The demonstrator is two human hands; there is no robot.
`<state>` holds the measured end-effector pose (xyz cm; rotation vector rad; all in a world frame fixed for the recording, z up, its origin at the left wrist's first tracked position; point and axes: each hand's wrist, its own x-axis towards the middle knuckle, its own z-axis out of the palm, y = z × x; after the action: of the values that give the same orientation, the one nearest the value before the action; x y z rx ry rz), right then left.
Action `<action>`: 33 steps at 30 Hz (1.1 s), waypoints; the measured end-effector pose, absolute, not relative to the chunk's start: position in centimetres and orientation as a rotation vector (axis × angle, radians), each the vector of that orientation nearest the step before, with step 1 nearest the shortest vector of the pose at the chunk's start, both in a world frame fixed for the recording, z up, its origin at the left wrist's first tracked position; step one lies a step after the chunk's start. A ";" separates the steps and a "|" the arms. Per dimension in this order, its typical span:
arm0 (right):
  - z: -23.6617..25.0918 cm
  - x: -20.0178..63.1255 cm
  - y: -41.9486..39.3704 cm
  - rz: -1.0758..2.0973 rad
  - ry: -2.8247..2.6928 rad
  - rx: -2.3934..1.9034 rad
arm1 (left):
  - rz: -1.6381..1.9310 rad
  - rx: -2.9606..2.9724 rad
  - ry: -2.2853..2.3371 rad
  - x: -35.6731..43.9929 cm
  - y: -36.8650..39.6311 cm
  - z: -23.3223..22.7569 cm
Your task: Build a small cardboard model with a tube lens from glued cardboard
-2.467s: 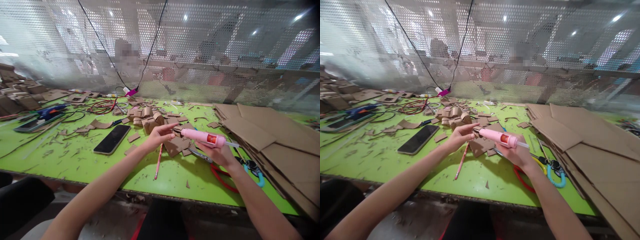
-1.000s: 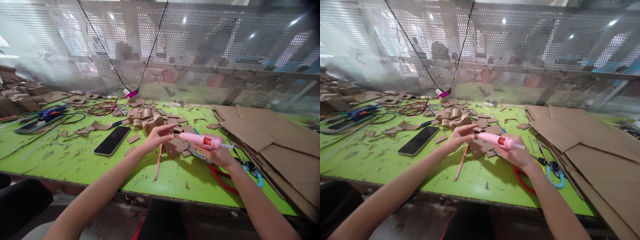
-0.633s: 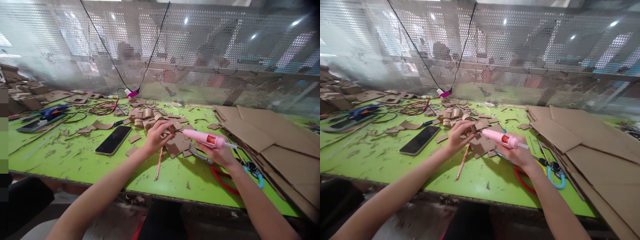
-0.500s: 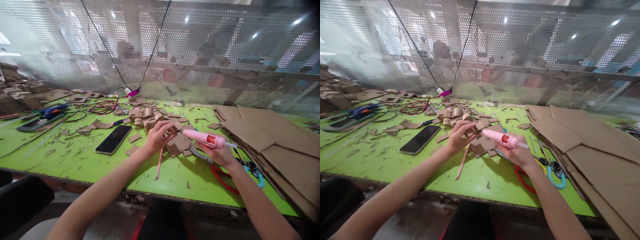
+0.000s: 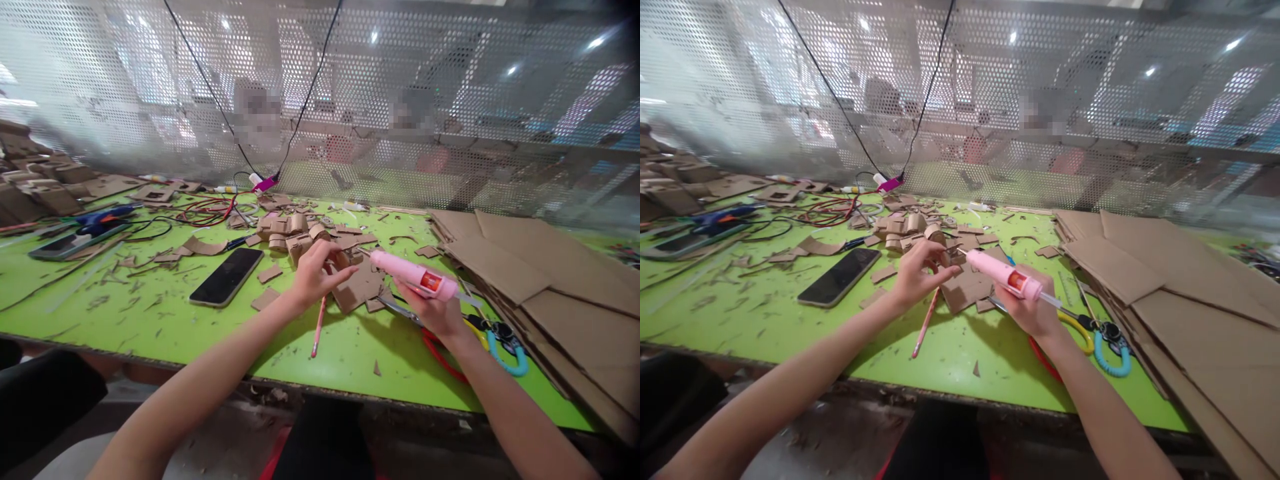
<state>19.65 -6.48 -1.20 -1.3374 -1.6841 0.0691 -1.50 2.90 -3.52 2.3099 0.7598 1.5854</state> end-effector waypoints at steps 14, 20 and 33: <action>-1.2 19.1 -6.7 0.039 -1.695 -1.356 | 1.623 2.375 0.699 -1.5 2.8 -3.7; -1.5 19.2 -6.7 0.048 -1.693 -1.369 | 1.634 2.387 0.686 -1.5 2.8 -3.7; -1.3 19.1 -6.8 0.072 -1.653 -1.376 | 1.635 2.408 0.686 -1.5 2.8 -3.6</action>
<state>19.08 -6.84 -1.30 -1.3764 -1.6529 0.0719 -1.52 2.76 -3.60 2.4083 0.6861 1.6350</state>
